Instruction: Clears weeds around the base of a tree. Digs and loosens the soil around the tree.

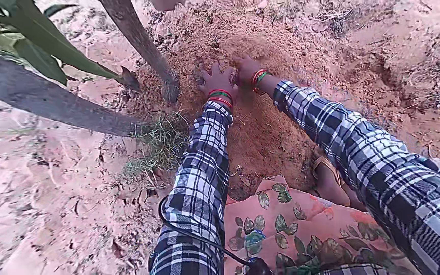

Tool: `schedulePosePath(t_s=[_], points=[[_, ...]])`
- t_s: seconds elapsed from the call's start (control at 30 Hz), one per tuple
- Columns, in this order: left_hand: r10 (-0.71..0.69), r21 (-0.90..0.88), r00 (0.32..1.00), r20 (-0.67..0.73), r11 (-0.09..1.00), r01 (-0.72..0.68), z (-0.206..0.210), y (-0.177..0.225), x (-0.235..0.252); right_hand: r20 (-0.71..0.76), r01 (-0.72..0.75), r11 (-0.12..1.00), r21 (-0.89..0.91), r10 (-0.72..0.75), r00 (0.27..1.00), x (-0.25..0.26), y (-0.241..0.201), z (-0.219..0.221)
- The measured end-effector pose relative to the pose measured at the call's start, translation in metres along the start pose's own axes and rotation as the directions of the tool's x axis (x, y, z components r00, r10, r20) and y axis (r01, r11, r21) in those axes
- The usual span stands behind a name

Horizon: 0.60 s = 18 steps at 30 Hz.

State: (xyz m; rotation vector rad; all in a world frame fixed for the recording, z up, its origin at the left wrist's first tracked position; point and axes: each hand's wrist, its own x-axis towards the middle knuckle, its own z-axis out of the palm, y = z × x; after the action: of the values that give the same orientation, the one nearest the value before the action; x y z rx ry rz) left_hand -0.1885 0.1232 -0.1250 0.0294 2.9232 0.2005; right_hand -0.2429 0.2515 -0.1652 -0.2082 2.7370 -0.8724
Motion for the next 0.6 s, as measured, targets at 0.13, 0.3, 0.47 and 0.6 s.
schedulePosePath(t_s=[0.13,0.3,0.47,0.6], points=[[0.011,-0.045,1.000,0.001,0.999,-0.011,0.006,-0.005,-0.037,-0.066,0.133,0.991,0.029,-0.130,0.989,-0.058,-0.006,0.033],[0.121,-0.033,0.991,0.050,0.992,-0.119,0.028,0.005,-0.107,-0.051,0.216,0.974,0.070,-0.213,0.976,-0.131,0.026,0.059],[0.351,-0.135,0.919,0.178,0.934,-0.330,0.052,0.060,-0.176,-0.138,-0.029,0.935,0.354,0.082,0.987,-0.190,0.080,0.048],[0.520,-0.108,0.782,0.345,0.849,-0.517,0.103,0.091,-0.217,-0.238,-0.417,0.797,0.438,0.550,0.801,-0.231,0.136,0.065]])
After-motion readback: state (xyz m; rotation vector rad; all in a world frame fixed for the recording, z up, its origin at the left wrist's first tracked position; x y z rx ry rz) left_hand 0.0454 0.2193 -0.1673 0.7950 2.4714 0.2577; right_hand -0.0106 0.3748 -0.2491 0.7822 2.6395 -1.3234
